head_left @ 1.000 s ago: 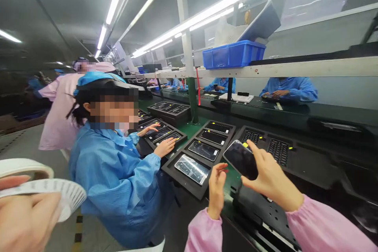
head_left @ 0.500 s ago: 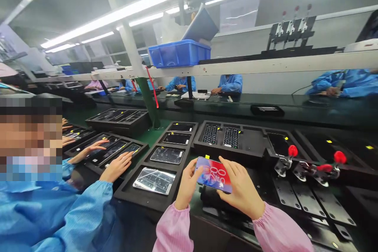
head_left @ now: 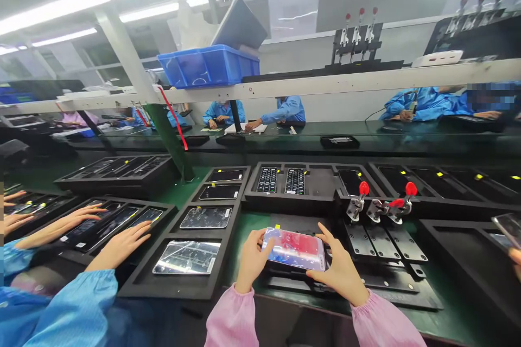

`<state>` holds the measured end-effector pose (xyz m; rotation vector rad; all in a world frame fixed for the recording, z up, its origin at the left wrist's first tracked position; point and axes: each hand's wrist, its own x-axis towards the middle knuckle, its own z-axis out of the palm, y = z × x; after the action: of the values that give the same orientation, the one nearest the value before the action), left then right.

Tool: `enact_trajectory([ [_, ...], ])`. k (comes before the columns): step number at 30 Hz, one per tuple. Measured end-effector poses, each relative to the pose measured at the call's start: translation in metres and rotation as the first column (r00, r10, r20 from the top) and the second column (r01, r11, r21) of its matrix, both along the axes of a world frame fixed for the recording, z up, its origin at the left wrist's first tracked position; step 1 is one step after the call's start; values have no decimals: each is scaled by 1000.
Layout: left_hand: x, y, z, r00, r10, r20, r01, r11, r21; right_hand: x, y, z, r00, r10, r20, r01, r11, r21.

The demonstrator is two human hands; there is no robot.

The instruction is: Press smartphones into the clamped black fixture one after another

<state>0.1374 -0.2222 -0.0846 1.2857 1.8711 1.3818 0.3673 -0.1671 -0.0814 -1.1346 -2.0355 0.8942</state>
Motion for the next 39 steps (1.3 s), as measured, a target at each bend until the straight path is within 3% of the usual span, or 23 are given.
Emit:
enact_trajectory([
  [6, -2, -8, -10, 961, 31, -275, -31, 1000, 4, 5, 6, -2, 999, 40, 18, -38, 991, -132],
  [14, -1, -5, -26, 921, 92, -378, -72, 995, 65, 3, 11, -8, 997, 79, 16, -76, 990, -121],
  [20, -5, -3, -17, 908, 45, -416, -28, 999, 47, -1, 11, -20, 999, -4, 40, 5, 1000, -26],
  [24, -14, 10, -4, 904, -92, -419, 107, 994, 13, 2, 1, -37, 992, -126, 17, 126, 992, -25],
  [27, -21, 28, 3, 895, -189, -404, 204, 979, -6, 2, -7, -44, 988, -150, -34, 150, 989, -16],
  [33, -23, 50, 3, 892, -238, -386, 250, 968, -20, -1, -6, -33, 985, -163, -54, 154, 978, -139],
  [39, -22, 51, 1, 898, -255, -359, 266, 964, -20, -2, 0, -29, 978, -207, -32, 206, 977, -55],
])
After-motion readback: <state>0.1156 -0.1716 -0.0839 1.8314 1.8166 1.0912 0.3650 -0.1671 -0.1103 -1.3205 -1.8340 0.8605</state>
